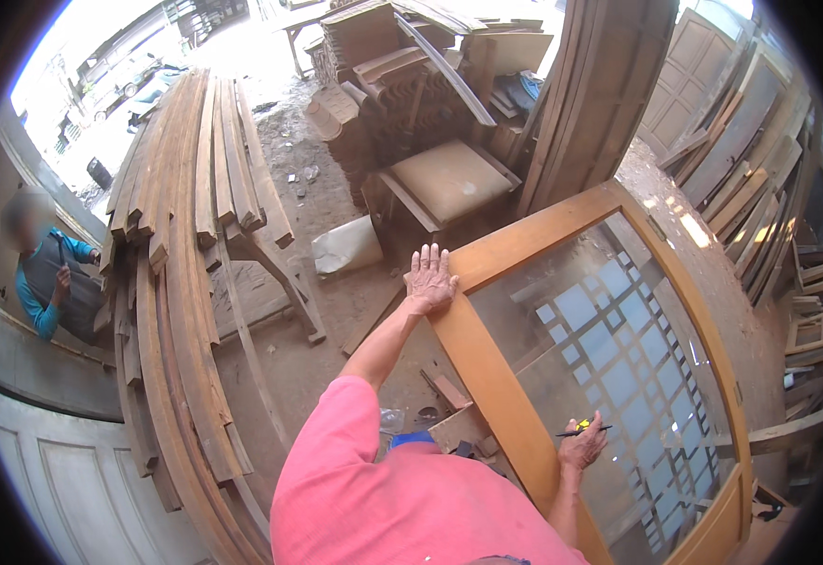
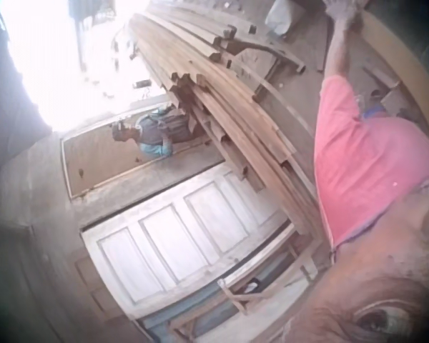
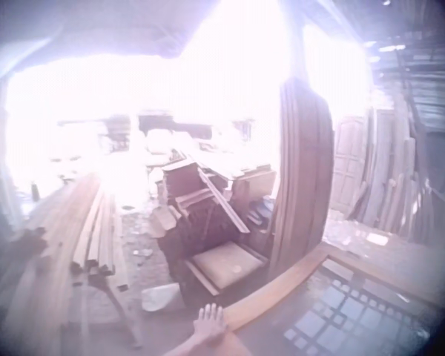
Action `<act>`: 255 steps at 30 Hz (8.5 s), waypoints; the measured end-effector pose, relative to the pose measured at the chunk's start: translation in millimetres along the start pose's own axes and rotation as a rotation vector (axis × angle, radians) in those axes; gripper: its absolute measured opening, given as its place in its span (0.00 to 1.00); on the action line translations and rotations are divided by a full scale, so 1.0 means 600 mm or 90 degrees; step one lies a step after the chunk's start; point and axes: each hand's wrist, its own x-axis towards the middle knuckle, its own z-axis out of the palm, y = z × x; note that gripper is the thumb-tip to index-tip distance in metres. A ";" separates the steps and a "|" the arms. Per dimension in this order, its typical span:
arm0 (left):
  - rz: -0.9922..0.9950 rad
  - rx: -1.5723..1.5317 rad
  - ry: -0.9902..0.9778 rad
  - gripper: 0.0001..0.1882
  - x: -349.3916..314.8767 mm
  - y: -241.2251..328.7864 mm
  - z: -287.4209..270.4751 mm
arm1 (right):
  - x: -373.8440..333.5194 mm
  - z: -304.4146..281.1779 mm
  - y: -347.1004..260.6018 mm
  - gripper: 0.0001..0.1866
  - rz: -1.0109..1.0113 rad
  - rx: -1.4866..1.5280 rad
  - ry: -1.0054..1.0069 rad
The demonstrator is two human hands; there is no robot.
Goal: The person uses a tape measure to check the dimensions of various panels and sections of a wooden door laying on supports and marks a measurement with a pencil.
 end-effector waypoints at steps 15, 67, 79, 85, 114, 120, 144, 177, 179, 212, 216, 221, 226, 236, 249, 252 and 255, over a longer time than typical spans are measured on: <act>0.044 -0.059 -0.087 0.41 -0.237 0.149 -0.017 | 0.039 -0.009 -0.003 0.34 -0.090 0.041 -0.071; 0.142 -0.223 -0.044 0.41 -0.276 0.150 -0.034 | 0.150 0.176 -0.357 0.36 -0.386 0.233 -0.067; 0.150 -0.274 -0.115 0.38 -0.307 0.088 -0.027 | 0.168 0.211 -0.410 0.32 -0.357 0.178 0.023; 0.198 -0.275 -0.097 0.40 -0.296 0.073 -0.007 | 0.173 0.215 -0.414 0.32 -0.330 0.176 -0.002; -0.008 -0.543 -0.023 0.24 -0.374 -0.146 -0.031 | 0.156 0.188 -0.426 0.31 -0.323 0.162 0.013; -0.150 0.001 -0.630 0.20 -0.604 -0.295 0.071 | 0.157 0.192 -0.429 0.31 -0.329 0.172 0.028; -0.070 -0.328 -0.756 0.32 -0.688 -0.268 0.197 | 0.159 0.203 -0.426 0.32 -0.358 0.199 0.077; -0.399 -0.549 -0.452 0.16 -0.629 -0.255 0.364 | 0.427 0.100 -0.216 0.30 0.312 0.883 -0.098; -0.395 -0.536 -0.441 0.16 -0.636 -0.262 0.355 | 0.351 0.124 -0.242 0.30 0.266 0.850 -0.162; -0.425 -0.617 -0.440 0.14 -0.632 -0.257 0.372 | 0.063 0.146 -0.496 0.36 -0.518 0.180 0.012; -0.447 -0.641 -0.466 0.15 -0.612 -0.255 0.328 | 0.065 0.159 -0.490 0.35 -0.502 0.195 0.025; -0.430 -0.510 -0.450 0.18 -0.608 -0.241 0.305 | 0.071 0.162 -0.487 0.36 -0.512 0.249 0.056; -0.394 -0.478 -0.459 0.22 -0.602 -0.224 0.250 | 0.069 0.158 -0.491 0.36 -0.498 0.300 0.032; -0.258 -0.364 -0.598 0.22 -0.557 -0.255 0.295 | 0.068 0.152 -0.502 0.34 -0.466 0.301 0.036; -0.501 -0.891 -0.486 0.20 -0.193 -0.312 0.282 | 0.057 0.157 -0.514 0.37 -0.315 0.308 0.049; -0.462 -1.003 -0.419 0.27 -0.076 -0.319 0.207 | 0.055 0.155 -0.529 0.37 -0.324 0.272 0.042; -0.348 -0.980 -0.376 0.30 0.030 -0.281 0.112 | 0.051 0.157 -0.528 0.36 -0.296 0.265 0.045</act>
